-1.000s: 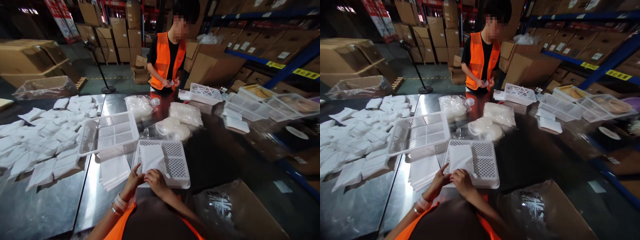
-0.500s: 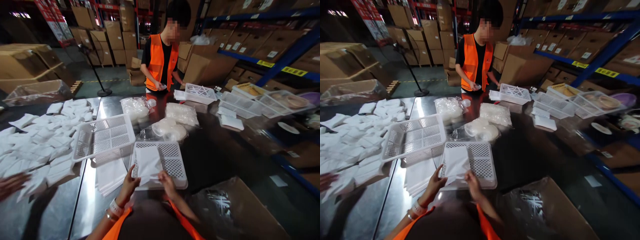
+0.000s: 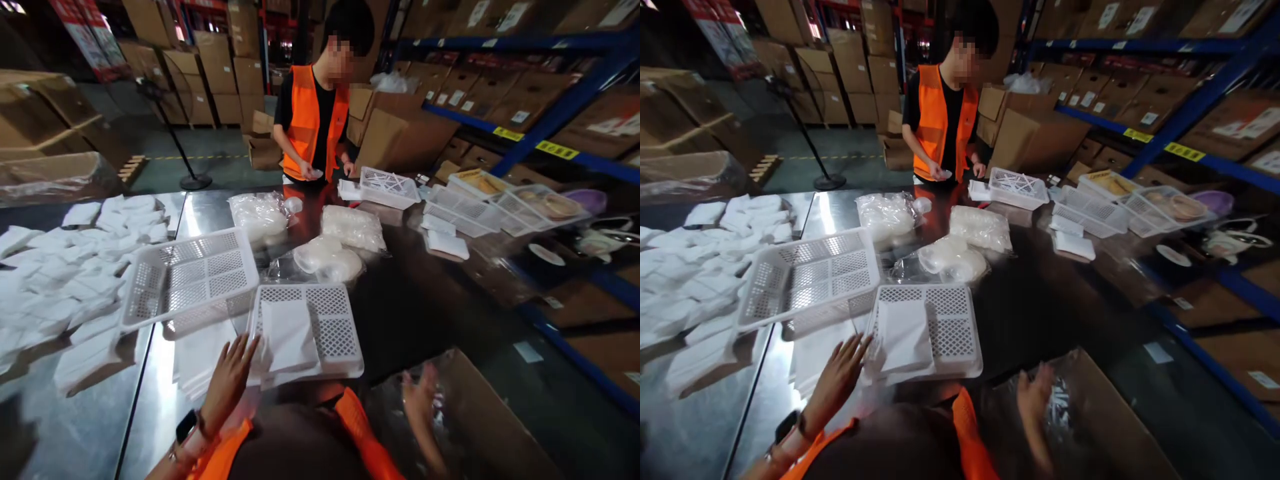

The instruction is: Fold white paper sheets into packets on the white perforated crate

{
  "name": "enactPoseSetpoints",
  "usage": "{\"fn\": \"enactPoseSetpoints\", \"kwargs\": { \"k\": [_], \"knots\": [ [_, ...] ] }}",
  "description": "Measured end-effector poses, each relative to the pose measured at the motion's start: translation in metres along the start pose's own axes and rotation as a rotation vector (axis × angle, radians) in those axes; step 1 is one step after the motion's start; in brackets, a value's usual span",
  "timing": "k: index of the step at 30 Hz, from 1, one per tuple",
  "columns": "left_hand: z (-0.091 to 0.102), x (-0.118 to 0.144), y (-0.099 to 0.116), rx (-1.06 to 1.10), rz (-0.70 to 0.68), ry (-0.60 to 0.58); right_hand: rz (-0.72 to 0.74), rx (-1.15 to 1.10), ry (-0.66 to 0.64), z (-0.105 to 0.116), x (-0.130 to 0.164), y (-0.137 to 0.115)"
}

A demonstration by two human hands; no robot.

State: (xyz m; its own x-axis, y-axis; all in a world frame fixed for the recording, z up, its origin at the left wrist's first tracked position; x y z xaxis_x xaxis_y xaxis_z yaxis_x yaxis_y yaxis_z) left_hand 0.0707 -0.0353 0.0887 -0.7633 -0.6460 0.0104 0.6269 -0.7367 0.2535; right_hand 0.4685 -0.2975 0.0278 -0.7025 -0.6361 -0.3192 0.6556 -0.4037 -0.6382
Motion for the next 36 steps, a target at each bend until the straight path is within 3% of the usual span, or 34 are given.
{"fn": "enactPoseSetpoints", "kwargs": {
  "k": [1, 4, 6, 8, 10, 14, 18, 26, 29, 32, 36],
  "knots": [
    [0.004, -0.007, 0.002, -0.126, -0.099, 0.013, 0.161, 0.08, -0.027, -0.016, -0.011, -0.019],
    [0.008, -0.032, 0.01, -0.355, -0.421, 0.005, 0.919, 0.279, -0.372, -0.069, -0.04, -0.089],
    [0.004, -0.046, 0.014, -0.419, -0.583, -0.011, 1.244, 0.334, -0.596, -0.097, -0.055, -0.129],
    [-0.001, -0.056, 0.015, -0.442, -0.653, -0.022, 1.417, 0.35, -0.757, -0.117, -0.065, -0.158],
    [-0.004, -0.063, 0.012, -0.427, -0.672, -0.033, 1.461, 0.354, -0.845, -0.13, -0.071, -0.174],
    [-0.004, -0.071, 0.004, -0.353, -0.687, -0.069, 1.454, 0.31, -0.888, -0.139, -0.074, -0.179],
    [-0.004, -0.075, -0.001, -0.259, -0.632, -0.195, 1.396, 0.23, -0.934, -0.136, -0.077, -0.177],
    [-0.007, -0.081, -0.001, -0.084, -0.607, -0.307, 1.109, 0.137, -1.158, -0.134, -0.079, -0.175],
    [-0.005, -0.08, -0.006, 0.069, -0.613, -0.331, 0.859, -0.098, -1.211, -0.132, -0.078, -0.172],
    [-0.008, -0.073, -0.009, 0.439, -0.505, -0.243, 0.554, -0.343, -1.091, -0.133, -0.07, -0.17],
    [-0.021, -0.064, 0.0, 0.914, -0.003, 0.121, 0.147, -0.543, -0.71, -0.14, -0.053, -0.176]
  ]
}}
Point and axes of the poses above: each hand's wrist, its own x-axis away from the middle knuckle, its own z-axis out of the back of the hand, y = z × x, the point moved 2 cm from there along -x, towards the middle knuckle, and after that the axes turned 14 degrees about -y, right-handed, at the moved point
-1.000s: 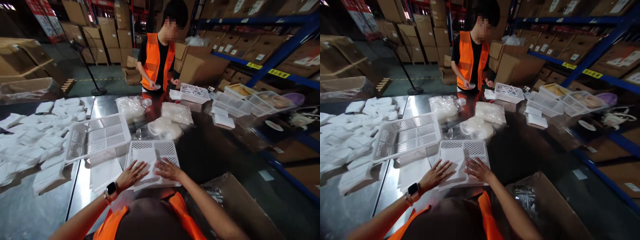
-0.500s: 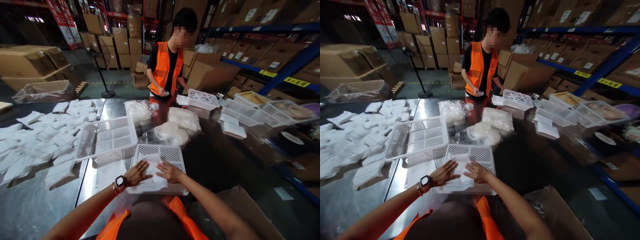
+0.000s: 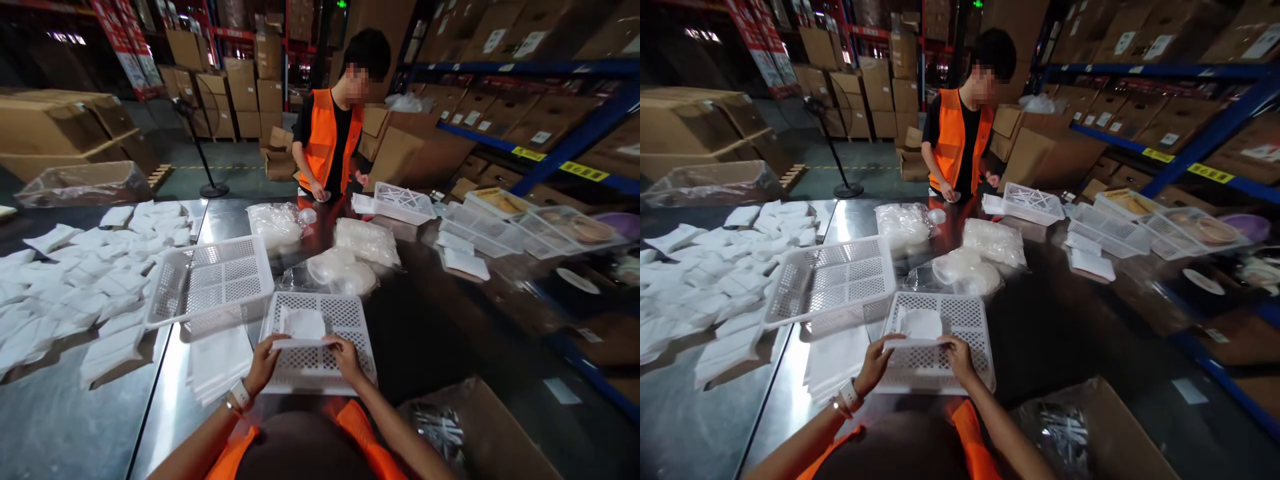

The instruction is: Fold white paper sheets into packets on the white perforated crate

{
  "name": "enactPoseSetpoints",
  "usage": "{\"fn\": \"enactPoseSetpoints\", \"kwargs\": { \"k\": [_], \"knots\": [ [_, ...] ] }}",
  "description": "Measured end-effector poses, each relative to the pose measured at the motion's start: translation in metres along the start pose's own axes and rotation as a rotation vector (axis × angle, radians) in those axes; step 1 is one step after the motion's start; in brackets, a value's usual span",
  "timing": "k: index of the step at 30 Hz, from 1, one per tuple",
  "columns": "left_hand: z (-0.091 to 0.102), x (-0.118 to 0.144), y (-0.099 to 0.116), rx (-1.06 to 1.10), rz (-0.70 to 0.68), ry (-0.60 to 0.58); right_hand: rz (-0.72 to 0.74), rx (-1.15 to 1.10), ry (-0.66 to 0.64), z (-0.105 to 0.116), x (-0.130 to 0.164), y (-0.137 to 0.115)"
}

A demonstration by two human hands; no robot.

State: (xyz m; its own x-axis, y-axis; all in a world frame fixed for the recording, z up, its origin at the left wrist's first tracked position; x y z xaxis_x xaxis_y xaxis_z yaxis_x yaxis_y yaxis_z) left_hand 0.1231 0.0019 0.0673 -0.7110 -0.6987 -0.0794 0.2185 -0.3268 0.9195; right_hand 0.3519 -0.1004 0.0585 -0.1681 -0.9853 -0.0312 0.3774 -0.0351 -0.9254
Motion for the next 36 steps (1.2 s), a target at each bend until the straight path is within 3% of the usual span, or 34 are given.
{"fn": "enactPoseSetpoints", "kwargs": {
  "k": [2, 5, 9, 15, 21, 24, 26, 29, 31, 33, 36],
  "knots": [
    [-0.011, 0.001, 0.003, 0.114, 0.138, 0.208, -0.087, -0.03, 0.171, -0.011, 0.0, -0.002],
    [-0.021, -0.004, 0.011, 0.163, 0.238, 0.339, -0.133, 0.005, 0.284, -0.023, -0.004, -0.005],
    [-0.016, -0.01, 0.015, 0.057, 0.261, 0.354, -0.17, 0.144, 0.396, -0.027, -0.006, -0.007],
    [-0.011, -0.011, 0.007, -0.109, 0.263, 0.309, -0.177, 0.374, 0.408, -0.028, -0.007, -0.001],
    [-0.005, -0.015, -0.001, -0.213, 0.32, 0.285, -0.205, 0.587, 0.345, -0.024, -0.012, 0.004],
    [0.003, -0.017, 0.007, -0.31, 0.286, 0.314, -0.064, 0.681, 0.337, -0.023, -0.012, -0.005],
    [0.003, -0.02, 0.018, -0.451, 0.134, 0.28, 0.1, 0.73, 0.218, -0.03, -0.016, -0.015],
    [-0.015, -0.026, 0.028, -0.699, -0.132, 0.022, 0.233, 0.791, -0.088, -0.046, -0.025, -0.023],
    [-0.03, -0.028, 0.024, -0.826, -0.171, -0.126, 0.234, 0.821, -0.193, -0.055, -0.031, -0.022],
    [-0.042, -0.028, 0.013, -0.903, -0.138, -0.159, 0.227, 0.839, -0.212, -0.059, -0.033, -0.017],
    [-0.05, -0.024, -0.003, -0.887, -0.128, -0.115, 0.205, 0.871, -0.186, -0.061, -0.031, -0.001]
  ]
}}
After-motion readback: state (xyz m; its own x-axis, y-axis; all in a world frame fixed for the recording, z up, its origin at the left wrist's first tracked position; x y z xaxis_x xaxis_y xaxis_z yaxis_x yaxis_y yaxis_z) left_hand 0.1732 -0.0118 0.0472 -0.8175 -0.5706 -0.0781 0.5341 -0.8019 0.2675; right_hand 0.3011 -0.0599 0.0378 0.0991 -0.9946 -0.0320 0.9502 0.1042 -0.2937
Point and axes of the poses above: each hand's wrist, its own x-axis away from the middle knuckle, its own z-axis out of the back of the hand, y = z × x, the point moved 2 cm from there along -x, towards the middle knuckle, and after that the axes turned 14 degrees about -y, right-handed, at the moved point
